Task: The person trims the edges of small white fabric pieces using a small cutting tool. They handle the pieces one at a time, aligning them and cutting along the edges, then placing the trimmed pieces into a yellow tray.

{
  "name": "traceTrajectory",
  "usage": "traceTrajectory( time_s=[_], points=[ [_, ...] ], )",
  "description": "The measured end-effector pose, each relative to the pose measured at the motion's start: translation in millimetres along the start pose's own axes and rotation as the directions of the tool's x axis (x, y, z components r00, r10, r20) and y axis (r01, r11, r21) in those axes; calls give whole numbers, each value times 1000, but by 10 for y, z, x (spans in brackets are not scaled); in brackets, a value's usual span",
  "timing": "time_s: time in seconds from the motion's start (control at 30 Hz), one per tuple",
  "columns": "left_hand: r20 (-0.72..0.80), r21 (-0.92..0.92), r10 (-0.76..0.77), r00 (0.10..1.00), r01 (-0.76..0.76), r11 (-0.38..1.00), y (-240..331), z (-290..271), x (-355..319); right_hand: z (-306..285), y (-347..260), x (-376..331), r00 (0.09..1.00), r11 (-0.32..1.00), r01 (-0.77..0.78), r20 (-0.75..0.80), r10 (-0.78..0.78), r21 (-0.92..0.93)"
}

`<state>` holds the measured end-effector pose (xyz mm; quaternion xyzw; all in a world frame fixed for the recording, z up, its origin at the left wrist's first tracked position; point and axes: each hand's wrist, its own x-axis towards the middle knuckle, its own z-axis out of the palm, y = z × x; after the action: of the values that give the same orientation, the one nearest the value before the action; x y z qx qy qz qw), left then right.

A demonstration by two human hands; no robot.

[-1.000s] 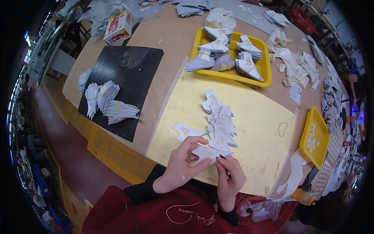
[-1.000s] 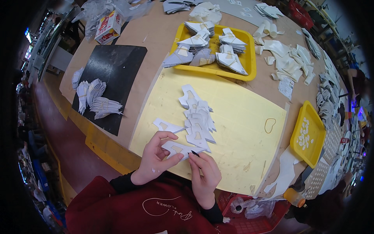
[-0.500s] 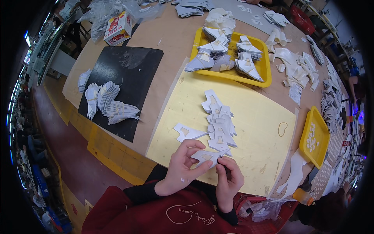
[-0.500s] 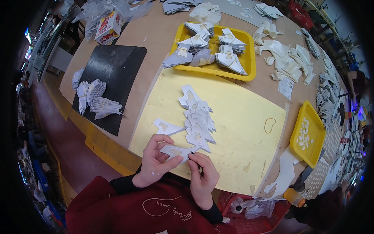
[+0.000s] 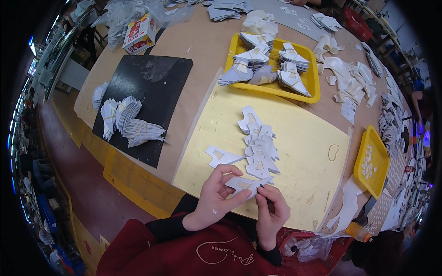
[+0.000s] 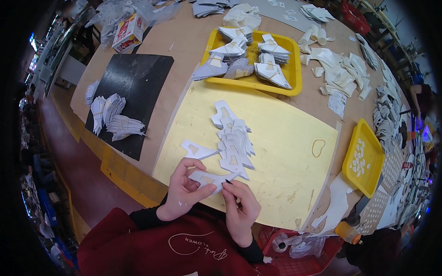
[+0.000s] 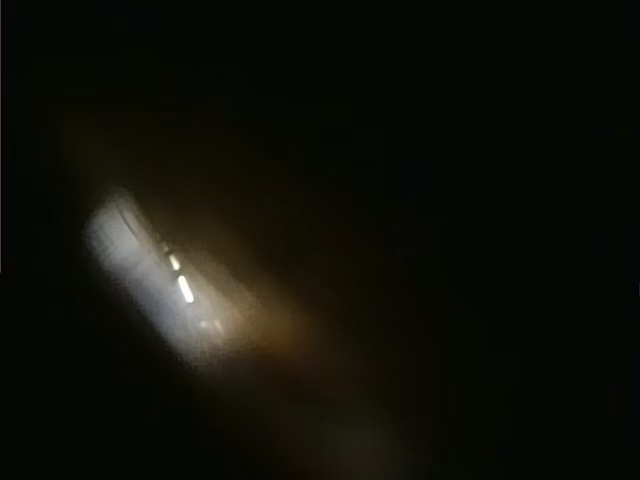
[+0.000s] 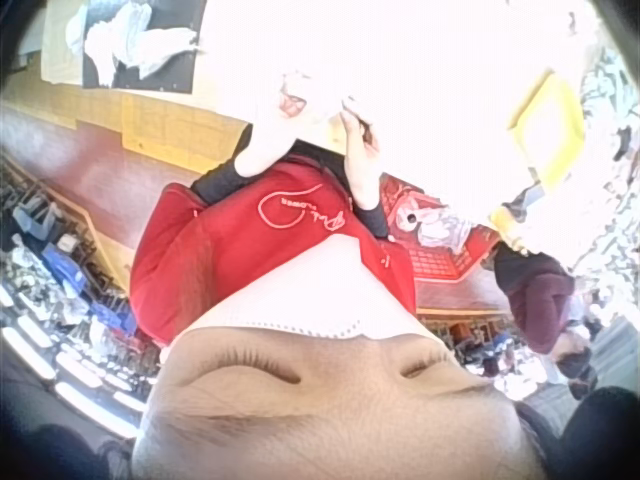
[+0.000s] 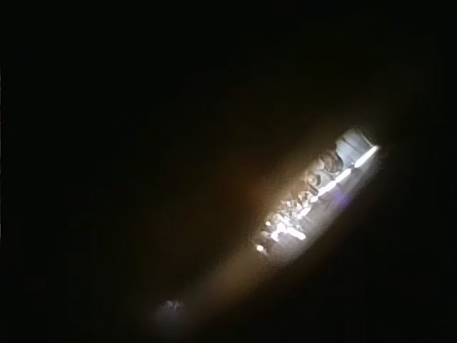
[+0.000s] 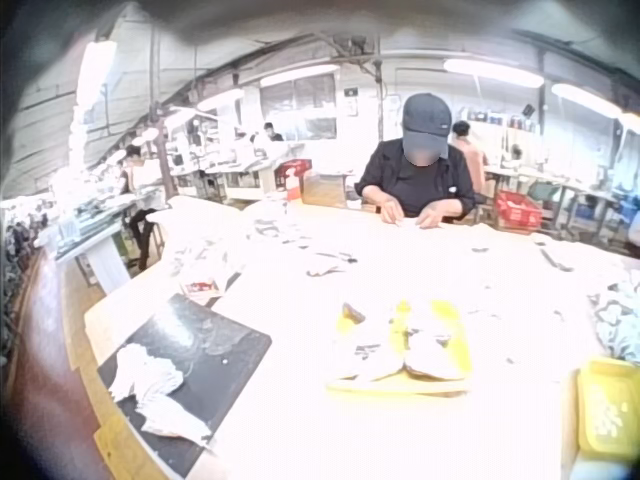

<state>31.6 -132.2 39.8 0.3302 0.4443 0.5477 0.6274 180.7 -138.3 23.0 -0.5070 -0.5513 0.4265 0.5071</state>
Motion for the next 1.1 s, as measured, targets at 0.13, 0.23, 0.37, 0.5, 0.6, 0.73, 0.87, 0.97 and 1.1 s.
traceTrajectory(
  time_s=[0.13, 0.23, 0.37, 0.5, 0.6, 0.73, 0.87, 0.97, 1.1],
  points=[
    [-3, -9, 11, 1000, -12, 1000, -3, 15, -9, 4, 61, -53, 998, 994, -60, 15, 59, 93],
    [-1, -3, 9, 1000, -9, 1000, -5, 11, -11, 9, 67, -72, 995, 987, -95, 13, 94, 130],
    [7, -3, 7, 1000, -7, 1000, -11, 2, -13, 2, 47, -65, 996, 990, -92, 13, 91, 106],
    [6, -26, 11, 1000, -11, 1000, -11, 6, -8, -38, 42, -47, 998, 997, -54, 39, 52, 55],
    [0, -5, 5, 1000, -5, 1000, -16, 0, -7, -42, -13, -14, 999, 1000, -13, 48, 14, -18],
    [4, 22, 8, 1000, -8, 1000, -31, -9, -8, -3, -4, -2, 1000, 999, -4, -7, 4, -33],
    [1, 13, 20, 1000, -20, 1000, -29, -8, -7, -12, -14, 9, 1000, 998, -3, 3, 3, -62],
    [1, 10, 27, 1000, -27, 1000, -29, -13, -8, -17, -66, 38, 1000, 997, 8, 16, -7, -73],
    [-6, 43, 22, 1000, -22, 999, -12, -6, -10, -15, -52, 52, 991, 967, 132, 24, -130, -216]
  ],
)
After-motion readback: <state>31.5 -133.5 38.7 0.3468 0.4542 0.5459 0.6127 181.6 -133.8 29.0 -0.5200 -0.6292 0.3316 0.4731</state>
